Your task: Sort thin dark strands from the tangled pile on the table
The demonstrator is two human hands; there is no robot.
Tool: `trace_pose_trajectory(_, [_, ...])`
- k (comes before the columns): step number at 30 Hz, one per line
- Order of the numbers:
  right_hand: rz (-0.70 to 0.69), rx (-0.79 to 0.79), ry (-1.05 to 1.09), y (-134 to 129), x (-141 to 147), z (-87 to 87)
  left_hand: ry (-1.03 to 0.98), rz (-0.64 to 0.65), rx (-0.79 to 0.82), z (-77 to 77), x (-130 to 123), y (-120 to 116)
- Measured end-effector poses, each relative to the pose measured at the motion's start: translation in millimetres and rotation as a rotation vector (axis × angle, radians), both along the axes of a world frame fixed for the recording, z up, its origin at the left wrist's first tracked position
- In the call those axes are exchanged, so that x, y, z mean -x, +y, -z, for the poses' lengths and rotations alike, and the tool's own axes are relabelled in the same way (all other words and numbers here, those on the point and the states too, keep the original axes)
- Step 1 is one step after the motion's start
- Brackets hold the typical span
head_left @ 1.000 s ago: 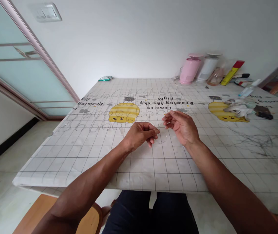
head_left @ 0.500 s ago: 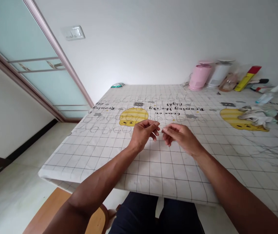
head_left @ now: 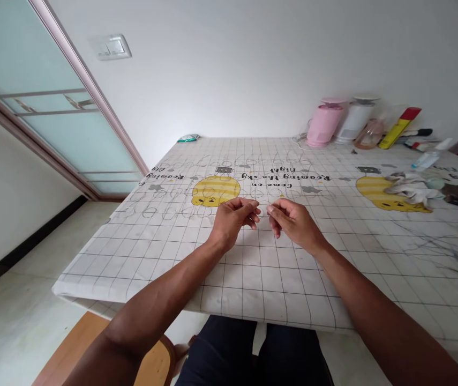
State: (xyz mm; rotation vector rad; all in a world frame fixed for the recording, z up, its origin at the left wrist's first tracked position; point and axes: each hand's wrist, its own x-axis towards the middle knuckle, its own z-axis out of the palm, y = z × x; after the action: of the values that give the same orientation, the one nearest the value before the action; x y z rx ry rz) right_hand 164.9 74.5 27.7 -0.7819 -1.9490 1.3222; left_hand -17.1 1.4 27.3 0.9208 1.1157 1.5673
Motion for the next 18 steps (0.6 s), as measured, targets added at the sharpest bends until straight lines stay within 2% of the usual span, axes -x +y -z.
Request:
trace_pose_trajectory(3, [0.017, -0.049, 0.002, 2, -4, -1.5, 0.036, 0.002, 0.007, -0.1, 0, -1])
trace_pose_trajectory(7, [0.058, -0.261, -0.133, 4, -9, -0.9, 0.112, -0.007, 0.049, 0.7, 0, 0])
trace_pose_trajectory(9, [0.083, -0.294, -0.171, 8, -12, 0.3, 0.170, -0.052, 0.070, 0.7, 0, 0])
trace_pose_trajectory(14, [0.153, -0.107, -0.166, 27, -21, 2.5, 0.269, -0.232, 0.017, -2.6, 1, 0])
trace_pose_trajectory(18, [0.178, 0.031, -0.208, 44, -32, 4.1, 0.315, -0.287, -0.080, -3.5, 1, -3])
